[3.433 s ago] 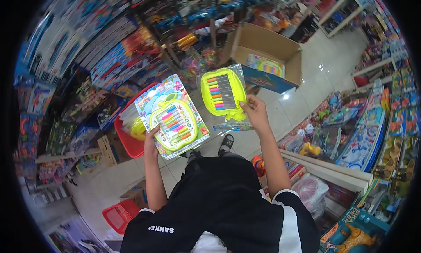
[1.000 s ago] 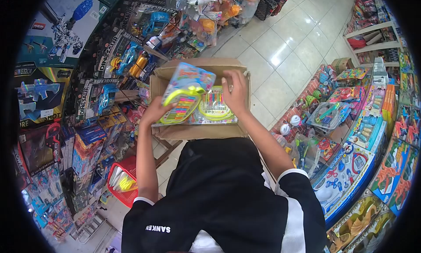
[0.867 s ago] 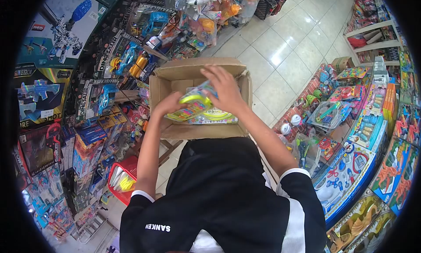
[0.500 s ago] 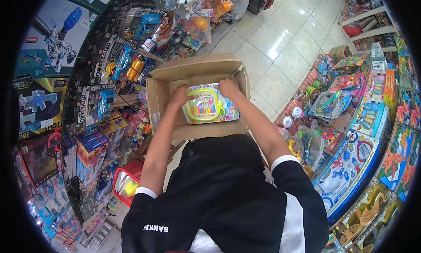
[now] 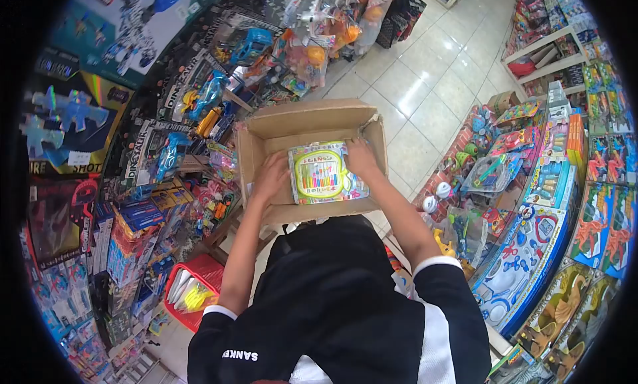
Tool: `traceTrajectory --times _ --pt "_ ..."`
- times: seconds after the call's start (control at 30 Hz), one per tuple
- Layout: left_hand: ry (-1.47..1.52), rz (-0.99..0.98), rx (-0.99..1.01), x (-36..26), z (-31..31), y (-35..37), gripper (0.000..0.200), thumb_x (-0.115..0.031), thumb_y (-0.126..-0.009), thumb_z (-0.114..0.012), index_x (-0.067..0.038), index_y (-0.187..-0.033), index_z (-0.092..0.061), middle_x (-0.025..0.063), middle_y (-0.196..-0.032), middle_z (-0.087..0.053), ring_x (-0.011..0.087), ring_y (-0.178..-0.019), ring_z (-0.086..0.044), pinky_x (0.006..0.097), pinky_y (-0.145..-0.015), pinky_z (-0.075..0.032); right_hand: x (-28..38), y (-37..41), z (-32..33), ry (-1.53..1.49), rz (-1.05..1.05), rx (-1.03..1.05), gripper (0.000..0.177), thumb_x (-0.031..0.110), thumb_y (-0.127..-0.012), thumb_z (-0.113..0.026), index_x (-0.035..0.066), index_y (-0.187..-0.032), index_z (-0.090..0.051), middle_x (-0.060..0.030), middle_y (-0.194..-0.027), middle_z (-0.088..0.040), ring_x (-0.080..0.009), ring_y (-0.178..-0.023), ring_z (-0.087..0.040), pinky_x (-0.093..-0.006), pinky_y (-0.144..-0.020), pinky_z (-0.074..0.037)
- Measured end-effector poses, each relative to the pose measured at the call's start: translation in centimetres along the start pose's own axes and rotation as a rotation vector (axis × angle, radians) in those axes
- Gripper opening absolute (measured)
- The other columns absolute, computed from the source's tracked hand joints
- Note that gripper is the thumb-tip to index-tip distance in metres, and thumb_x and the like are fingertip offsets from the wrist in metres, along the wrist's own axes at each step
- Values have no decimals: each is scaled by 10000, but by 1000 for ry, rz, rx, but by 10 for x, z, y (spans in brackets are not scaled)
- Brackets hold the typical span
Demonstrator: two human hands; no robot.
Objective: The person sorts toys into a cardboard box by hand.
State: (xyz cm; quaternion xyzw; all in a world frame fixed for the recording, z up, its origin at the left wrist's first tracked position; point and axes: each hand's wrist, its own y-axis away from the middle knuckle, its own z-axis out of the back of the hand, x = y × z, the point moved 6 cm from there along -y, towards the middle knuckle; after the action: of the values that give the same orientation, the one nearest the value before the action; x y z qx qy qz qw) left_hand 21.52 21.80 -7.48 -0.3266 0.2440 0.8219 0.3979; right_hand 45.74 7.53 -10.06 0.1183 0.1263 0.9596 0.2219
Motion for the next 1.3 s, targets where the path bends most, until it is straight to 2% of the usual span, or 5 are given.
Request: traceTrajectory --times 0.2,0.33,0.53,0.67,1.3 --pt "-132 89 -642 1 105 132 326 -77 -802 -606 -18 -1122 -590 163 -1154 -537 343 -1092 -509 424 -937 -401 -20 120 104 -315 -140 -855 211 77 -831 -626 23 -1035 -614 -167 -1008 -622 -312 -990 -585 -412 -868 -446" --pt "371 370 -671 118 36 188 189 -77 -882 -581 -32 -1065 -573 130 -1001 -553 254 -915 -555 349 -818 -438 -118 192 -21 -720 -665 -962 150 88 -860 -592 -12 -971 -585 -138 -839 -609 -255 -742 -601 -394 -725 -489" --pt "310 347 -98 216 -100 236 137 -137 -900 -582 -24 -901 -659 174 -988 -650 329 -921 -611 409 -813 -493 -99 284 -187 -390 -827 207 471 340 -863 -519 -60 -1084 -632 -307 -1061 -642 -450 -1055 -612 -491 -920 -476" --pt "48 474 377 248 -163 269 277 -222 -860 -540 5 -871 -699 228 -1040 -670 394 -1012 -616 462 -916 -474 -42 330 -277 -375 -241 794 364 228 -846 -586 4 -1124 -659 -210 -996 -686 -317 -937 -678 -400 -835 -531" --pt "194 388 13 161 -171 477 276 -256 -858 -627 -30 -1011 -661 188 -1031 -629 336 -1041 -594 403 -941 -466 65 496 -316 -929 -640 275 242 182 -908 -568 -42 -970 -634 -119 -793 -669 -220 -638 -651 -351 -564 -552"
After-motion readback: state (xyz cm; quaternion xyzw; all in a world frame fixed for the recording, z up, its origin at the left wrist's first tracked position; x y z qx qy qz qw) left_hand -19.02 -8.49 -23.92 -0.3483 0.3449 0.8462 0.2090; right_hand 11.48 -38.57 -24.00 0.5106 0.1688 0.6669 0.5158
